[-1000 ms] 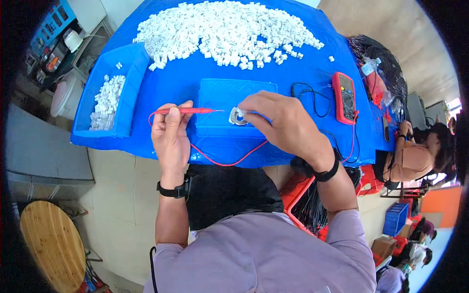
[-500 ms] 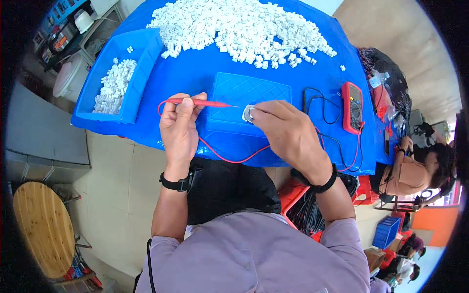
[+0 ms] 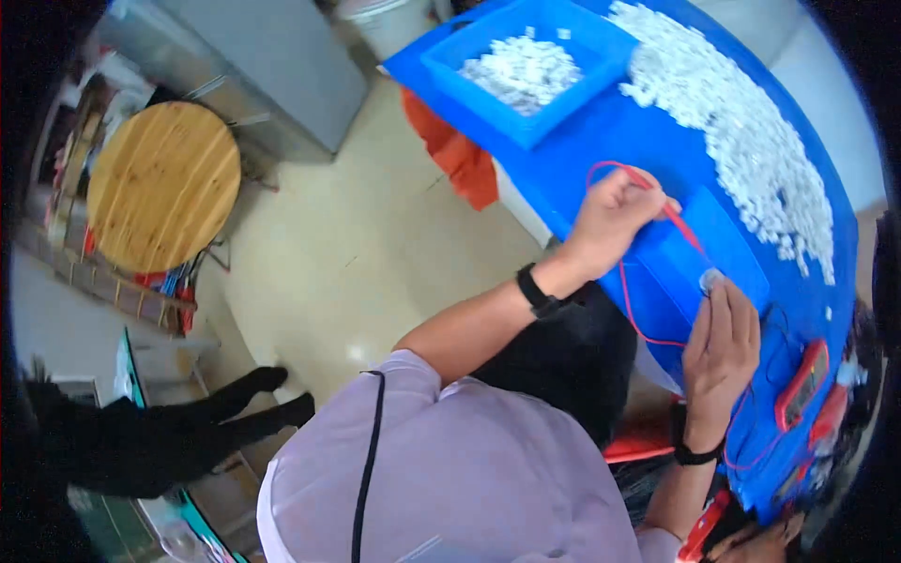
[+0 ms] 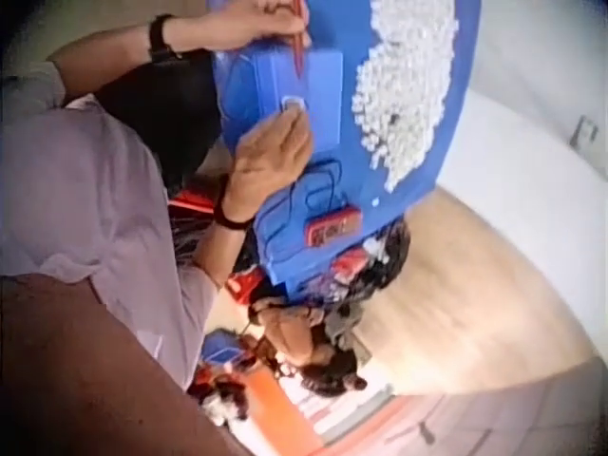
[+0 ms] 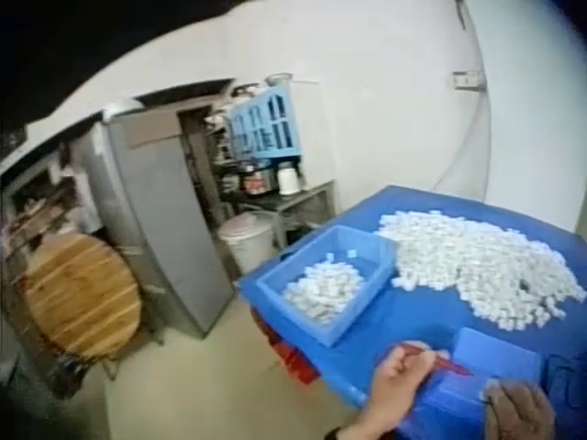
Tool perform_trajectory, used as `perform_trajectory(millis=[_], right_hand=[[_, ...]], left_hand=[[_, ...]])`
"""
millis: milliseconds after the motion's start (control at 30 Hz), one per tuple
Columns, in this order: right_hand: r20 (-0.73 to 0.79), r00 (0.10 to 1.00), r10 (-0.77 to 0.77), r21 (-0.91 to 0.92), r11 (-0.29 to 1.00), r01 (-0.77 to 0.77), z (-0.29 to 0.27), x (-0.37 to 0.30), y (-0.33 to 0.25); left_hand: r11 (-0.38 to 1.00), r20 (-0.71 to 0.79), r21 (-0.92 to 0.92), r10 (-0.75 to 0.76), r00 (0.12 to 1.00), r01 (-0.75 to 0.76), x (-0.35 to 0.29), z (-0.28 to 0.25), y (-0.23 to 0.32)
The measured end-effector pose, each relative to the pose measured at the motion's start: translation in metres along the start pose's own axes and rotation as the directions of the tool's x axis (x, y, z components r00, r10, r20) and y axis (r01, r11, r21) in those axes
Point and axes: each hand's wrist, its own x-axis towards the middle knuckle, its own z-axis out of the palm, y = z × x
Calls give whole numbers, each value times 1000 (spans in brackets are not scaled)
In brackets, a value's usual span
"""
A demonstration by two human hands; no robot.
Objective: The person tests white components by placing them one at a time onto a blue box, touching them with multimeter probes, and then moving them into a blue bin.
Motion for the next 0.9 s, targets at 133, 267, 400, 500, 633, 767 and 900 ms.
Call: perform_trajectory(millis=[133,267,400,500,633,767,900], right_hand=[[-37,999,7,-119,993,-11,2,-10,2],[-34,999,21,-80,997,-23,7,-16,2],[-156,985,76,201,979,-44,-8,1,-4],[-284,863,419,171,907,-384,-37,-18,37],[-23,744,668,21,745,-667,-53,-38,89],[198,657,727,-119,684,-720,-27,-52,104],[243,571,784,78,571,-817,-28,-49,109]], left_hand=[[997,8,-75,-30,1000,31,-2,1,1],[677,185,698,148,972,-236,-6,1,22],[999,-50,-25,-35,998,33,-6,-13,22],[994,42,-87,-58,997,62,0,-6,13],[994,81,-82,-65,995,71,1,0,13],[995,79,-62,-69,994,74,0,-4,11],[996,84,-50,-66,994,70,0,-6,13]])
